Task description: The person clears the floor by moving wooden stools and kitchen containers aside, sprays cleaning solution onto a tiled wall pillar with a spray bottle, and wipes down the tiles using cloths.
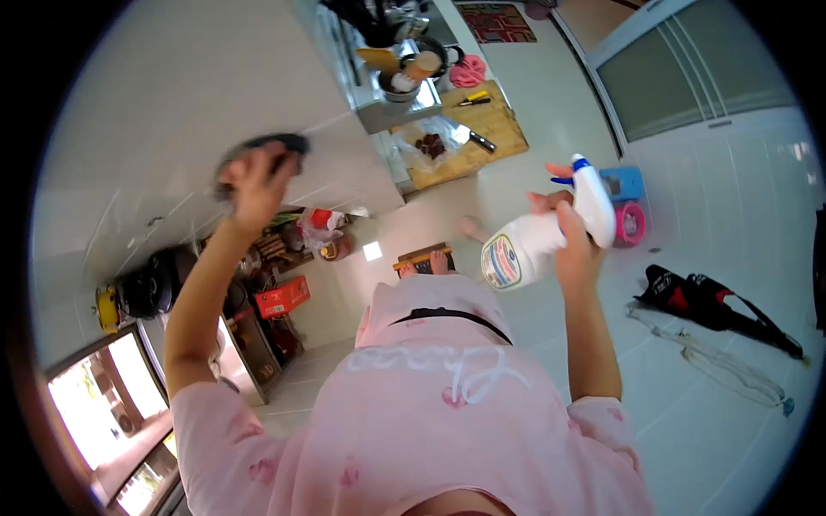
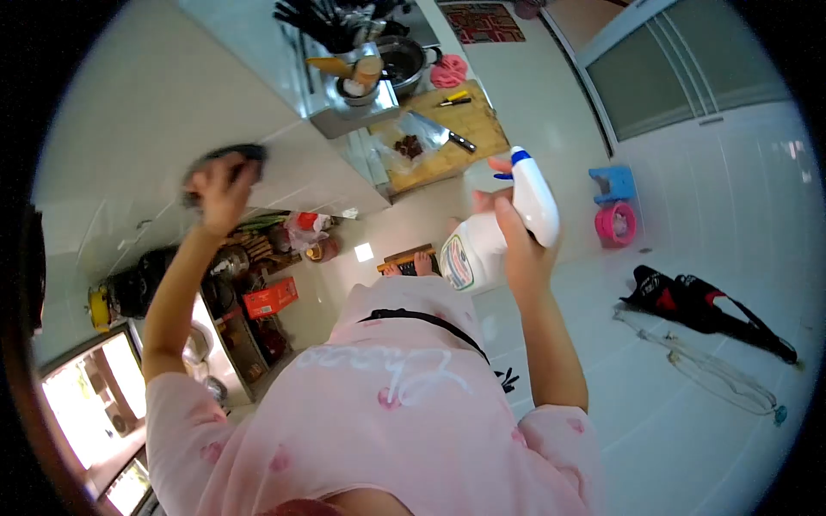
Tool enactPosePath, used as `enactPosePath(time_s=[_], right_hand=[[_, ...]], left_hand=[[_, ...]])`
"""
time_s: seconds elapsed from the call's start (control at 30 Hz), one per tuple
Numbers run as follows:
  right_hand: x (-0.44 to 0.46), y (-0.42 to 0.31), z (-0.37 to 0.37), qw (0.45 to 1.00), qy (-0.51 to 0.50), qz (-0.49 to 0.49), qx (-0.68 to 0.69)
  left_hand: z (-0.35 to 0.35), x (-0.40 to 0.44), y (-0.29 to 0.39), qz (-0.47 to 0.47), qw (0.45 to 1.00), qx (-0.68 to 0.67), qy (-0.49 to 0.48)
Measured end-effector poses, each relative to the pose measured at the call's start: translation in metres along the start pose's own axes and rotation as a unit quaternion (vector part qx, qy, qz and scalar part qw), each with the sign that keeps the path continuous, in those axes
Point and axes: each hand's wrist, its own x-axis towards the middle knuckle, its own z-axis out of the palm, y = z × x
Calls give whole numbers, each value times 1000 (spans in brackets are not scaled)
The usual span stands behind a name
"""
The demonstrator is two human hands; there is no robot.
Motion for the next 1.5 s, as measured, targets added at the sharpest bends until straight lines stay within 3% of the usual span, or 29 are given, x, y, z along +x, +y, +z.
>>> enactPosePath(time_s=[0.07,0.1,0.13,0.23,0.33,0.43,0.5,0.57,0.63,0.73,0.83,0.97,1.07,1.1,1.13,1.17,1.2,1.23,1.27,1.33,1.4,1.5], right_hand=[[5,28,-14,997,66,33,-31],[9,59,-24,992,99,53,-62],[16,100,-36,986,137,22,-89],[53,184,-59,931,184,4,-316],[104,244,-75,919,188,32,-345],[169,311,-95,905,220,50,-361],[203,337,-103,926,221,18,-305],[230,381,-115,927,229,-3,-298],[252,447,-123,912,235,-17,-335],[270,483,-121,879,280,-128,-365],[284,485,-123,896,267,-46,-352],[298,484,-135,914,246,-30,-320],[303,497,-143,898,233,-48,-371],[301,500,-145,908,217,-28,-357],[299,499,-147,918,202,-7,-342],[298,503,-149,927,188,12,-326],[300,513,-152,930,184,20,-319],[303,526,-157,932,180,30,-312],[301,533,-158,935,177,39,-305],[297,538,-160,932,166,45,-320],[292,539,-162,920,177,39,-347],[281,541,-158,896,260,27,-359]], left_hand=[[-48,43,7,-12,996,41,80],[-64,64,6,56,987,31,150],[-70,76,9,61,980,34,188],[-61,77,13,50,972,70,217],[-48,73,16,46,964,96,245],[-8,14,-14,-64,963,37,258],[-7,-3,-20,-58,967,91,231],[-26,40,-4,32,947,196,251],[-15,49,-1,36,937,188,293],[-10,33,-3,-12,945,139,296],[16,-18,-4,-44,966,88,238],[61,-26,54,32,988,147,23],[91,-19,95,-80,995,-21,-54],[91,-10,109,-67,990,-52,-116],[97,-13,121,-142,959,-188,-157],[101,-19,136,-286,892,-300,-181],[108,-25,150,-418,791,-402,-196],[118,-34,164,-530,613,-566,-155],[126,-43,176,-605,390,-687,-102],[142,-48,195,-579,147,-793,-119],[169,-48,229,-677,113,-723,-81],[223,-19,276,-558,52,-819,-124]])
